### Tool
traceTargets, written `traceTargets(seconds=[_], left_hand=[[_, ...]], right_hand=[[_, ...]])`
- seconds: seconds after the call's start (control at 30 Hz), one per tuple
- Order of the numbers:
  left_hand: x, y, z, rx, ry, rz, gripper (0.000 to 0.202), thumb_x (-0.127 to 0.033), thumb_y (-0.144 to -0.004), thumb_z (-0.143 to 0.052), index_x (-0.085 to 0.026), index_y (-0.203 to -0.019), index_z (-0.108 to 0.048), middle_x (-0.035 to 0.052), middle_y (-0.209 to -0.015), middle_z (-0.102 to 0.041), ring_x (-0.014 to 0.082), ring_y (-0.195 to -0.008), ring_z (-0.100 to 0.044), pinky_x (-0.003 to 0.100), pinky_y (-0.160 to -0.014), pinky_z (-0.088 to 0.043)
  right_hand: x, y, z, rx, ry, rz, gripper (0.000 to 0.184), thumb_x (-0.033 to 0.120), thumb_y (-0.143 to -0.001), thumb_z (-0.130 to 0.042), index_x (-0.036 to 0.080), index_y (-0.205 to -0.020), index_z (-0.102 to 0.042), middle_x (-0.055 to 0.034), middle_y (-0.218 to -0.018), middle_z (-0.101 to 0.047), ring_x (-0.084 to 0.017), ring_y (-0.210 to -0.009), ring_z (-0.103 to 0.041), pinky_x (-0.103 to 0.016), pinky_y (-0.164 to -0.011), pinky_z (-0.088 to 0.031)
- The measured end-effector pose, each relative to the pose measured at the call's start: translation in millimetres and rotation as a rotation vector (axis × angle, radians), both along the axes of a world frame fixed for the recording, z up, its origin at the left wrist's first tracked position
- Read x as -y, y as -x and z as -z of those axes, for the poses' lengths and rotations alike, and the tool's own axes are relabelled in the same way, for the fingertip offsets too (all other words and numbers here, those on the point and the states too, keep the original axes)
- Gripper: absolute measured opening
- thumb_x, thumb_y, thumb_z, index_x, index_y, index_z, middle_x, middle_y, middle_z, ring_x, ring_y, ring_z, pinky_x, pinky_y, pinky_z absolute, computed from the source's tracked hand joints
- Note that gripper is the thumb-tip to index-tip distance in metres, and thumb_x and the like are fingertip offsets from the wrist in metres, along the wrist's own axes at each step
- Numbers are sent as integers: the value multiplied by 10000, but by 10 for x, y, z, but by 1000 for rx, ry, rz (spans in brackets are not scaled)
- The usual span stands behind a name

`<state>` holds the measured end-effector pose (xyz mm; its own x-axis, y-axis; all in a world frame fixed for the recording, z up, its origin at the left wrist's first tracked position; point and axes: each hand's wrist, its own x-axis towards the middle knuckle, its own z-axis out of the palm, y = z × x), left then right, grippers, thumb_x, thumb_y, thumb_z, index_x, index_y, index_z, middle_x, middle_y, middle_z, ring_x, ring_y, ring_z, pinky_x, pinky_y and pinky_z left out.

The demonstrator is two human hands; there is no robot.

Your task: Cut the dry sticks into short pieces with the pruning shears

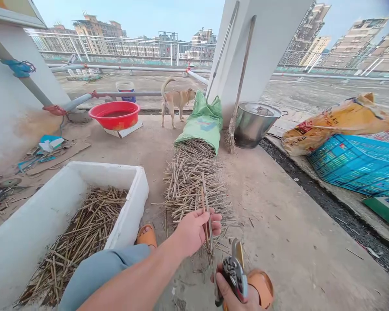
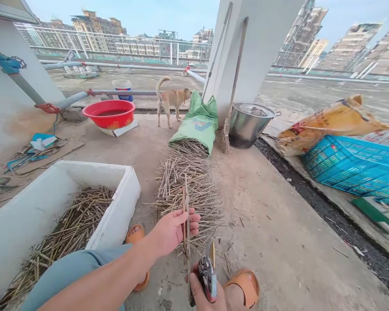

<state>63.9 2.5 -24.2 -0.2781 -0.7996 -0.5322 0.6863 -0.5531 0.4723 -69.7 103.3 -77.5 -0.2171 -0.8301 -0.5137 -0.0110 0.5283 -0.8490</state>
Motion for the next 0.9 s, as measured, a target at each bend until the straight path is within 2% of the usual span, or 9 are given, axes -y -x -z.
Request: traceTargets(seconds=[0.4,0.63,0.77,0.83,0.9], left_hand=[[-13,21,39,-12,11,33,87,-141,-803,-531,-101,-861,-580,72,-784,-616,124,-635,-581,331,-702,-488],[-15,32,95,49,24,57,72,-162,-826,-484,-120,-850,-537,31,-728,-560,89,-562,-514,284,-621,-464],[-2,57,145,277,97,87,100,-233,-825,-488,-140,-826,-524,2,-675,-528,77,-519,-448,238,-554,-401],[-9,65,173,456,160,125,120,-265,-810,-504,-149,-806,-535,-2,-648,-528,88,-510,-429,229,-528,-360],[-34,63,203,637,251,157,118,-269,-800,-507,-163,-777,-555,1,-638,-533,102,-510,-412,227,-519,-321]], right_hand=[[13,3,-73,-28,5,-89,511,620,-571,-679,163,-801,-698,-76,-765,-692,-258,-753,-619,-294,-602,-493],[4,-10,-25,-20,-22,-110,507,620,-562,-684,166,-786,-677,-53,-645,-647,-220,-635,-581,-297,-562,-471],[160,95,-66,116,-128,-226,513,621,-605,-646,170,-847,-630,-56,-690,-631,-211,-623,-566,-323,-591,-478],[329,212,-123,23,-114,-287,443,608,-645,-611,185,-777,-606,-54,-713,-619,-218,-680,-560,-324,-624,-463],[531,348,-208,-175,-20,-387,390,588,-717,-533,201,-663,-548,-30,-675,-580,-204,-695,-525,-311,-641,-428]])
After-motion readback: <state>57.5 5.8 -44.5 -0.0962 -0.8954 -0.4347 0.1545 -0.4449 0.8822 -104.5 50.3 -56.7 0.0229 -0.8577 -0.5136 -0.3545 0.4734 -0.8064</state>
